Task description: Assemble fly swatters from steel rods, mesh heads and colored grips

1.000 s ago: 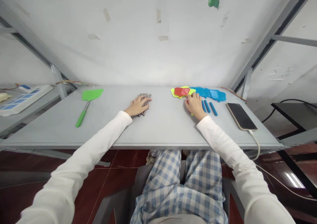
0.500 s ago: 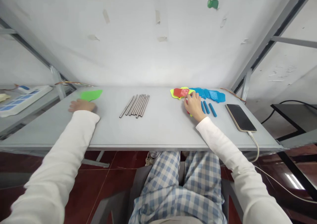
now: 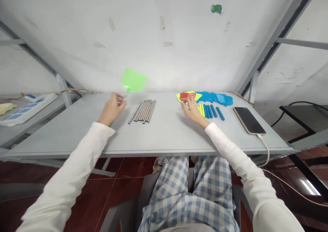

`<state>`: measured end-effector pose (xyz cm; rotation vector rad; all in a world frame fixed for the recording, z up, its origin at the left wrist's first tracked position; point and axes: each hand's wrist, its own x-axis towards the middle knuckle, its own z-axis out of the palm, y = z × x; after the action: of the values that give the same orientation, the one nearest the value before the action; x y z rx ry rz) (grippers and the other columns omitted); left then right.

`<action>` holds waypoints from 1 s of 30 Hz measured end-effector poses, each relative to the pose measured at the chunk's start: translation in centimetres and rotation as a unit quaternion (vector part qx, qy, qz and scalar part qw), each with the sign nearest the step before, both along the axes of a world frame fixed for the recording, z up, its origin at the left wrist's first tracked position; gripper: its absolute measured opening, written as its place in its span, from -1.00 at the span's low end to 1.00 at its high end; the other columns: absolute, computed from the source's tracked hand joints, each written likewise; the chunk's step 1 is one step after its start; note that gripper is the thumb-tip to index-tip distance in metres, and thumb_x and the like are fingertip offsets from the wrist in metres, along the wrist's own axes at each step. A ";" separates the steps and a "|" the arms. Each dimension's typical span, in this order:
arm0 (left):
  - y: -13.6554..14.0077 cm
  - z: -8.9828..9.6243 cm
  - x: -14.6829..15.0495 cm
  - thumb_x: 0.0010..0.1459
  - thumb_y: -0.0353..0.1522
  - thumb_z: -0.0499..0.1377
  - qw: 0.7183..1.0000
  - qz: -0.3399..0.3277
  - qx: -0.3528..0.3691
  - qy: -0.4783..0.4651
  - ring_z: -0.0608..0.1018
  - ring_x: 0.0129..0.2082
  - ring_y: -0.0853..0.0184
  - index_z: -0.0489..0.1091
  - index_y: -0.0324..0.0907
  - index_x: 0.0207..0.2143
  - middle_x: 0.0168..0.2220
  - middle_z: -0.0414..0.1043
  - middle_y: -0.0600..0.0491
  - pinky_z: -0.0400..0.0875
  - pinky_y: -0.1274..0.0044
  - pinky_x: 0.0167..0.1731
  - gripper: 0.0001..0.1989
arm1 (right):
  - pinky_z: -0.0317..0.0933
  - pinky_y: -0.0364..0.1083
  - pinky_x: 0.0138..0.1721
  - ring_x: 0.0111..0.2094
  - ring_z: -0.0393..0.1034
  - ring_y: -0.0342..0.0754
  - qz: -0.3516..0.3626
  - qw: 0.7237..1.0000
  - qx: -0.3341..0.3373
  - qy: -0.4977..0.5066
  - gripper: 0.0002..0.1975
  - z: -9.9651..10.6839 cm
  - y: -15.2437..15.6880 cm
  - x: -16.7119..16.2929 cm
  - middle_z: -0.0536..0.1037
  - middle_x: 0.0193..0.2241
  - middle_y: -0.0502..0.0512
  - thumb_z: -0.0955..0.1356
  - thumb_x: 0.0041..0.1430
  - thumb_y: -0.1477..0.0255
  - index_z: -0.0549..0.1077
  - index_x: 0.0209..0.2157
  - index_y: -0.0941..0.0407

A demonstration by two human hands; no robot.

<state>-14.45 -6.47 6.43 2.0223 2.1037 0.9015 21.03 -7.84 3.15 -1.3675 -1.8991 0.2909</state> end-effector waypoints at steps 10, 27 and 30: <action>-5.6 0.2 18.4 0.36 -0.24 -0.12 0.962 -0.265 -0.007 0.060 0.50 0.01 0.13 0.11 -0.17 0.15 0.10 0.32 -0.18 0.36 0.47 -0.20 -0.62 | 0.39 -0.07 -0.32 -0.24 0.46 -0.04 -0.013 0.881 -0.092 0.465 -0.58 4.7 -1.6 -2.6 0.43 -0.22 0.06 0.28 0.15 0.00 0.26 -0.15 0.01; -6.6 0.2 19.7 0.28 -0.21 -0.12 0.737 -0.396 -0.254 -0.486 0.17 -0.68 0.50 0.01 -0.05 -0.29 -0.56 0.04 0.24 0.09 0.66 -0.67 -0.87 | 0.37 0.07 -0.22 -0.20 0.42 0.07 0.110 0.839 -0.189 0.498 -0.60 4.0 0.0 -2.4 0.48 -0.32 0.18 0.16 0.24 0.05 0.37 -0.34 0.08; -5.3 -0.2 19.7 0.27 -0.27 -0.08 0.772 -0.331 -0.231 -0.491 0.19 -0.66 0.55 0.00 -0.06 -0.29 -0.46 0.16 0.21 0.03 0.68 -0.68 -0.90 | 0.38 -0.02 -0.27 -0.19 0.42 0.01 0.035 0.906 -0.117 0.405 -0.47 4.0 -0.1 -3.3 0.47 -0.20 0.17 0.12 0.22 -0.07 0.35 -0.11 0.05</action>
<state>5.25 -11.77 6.22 1.3399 0.8253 0.8705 17.74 -7.93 7.16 -1.0704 -1.2279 0.9828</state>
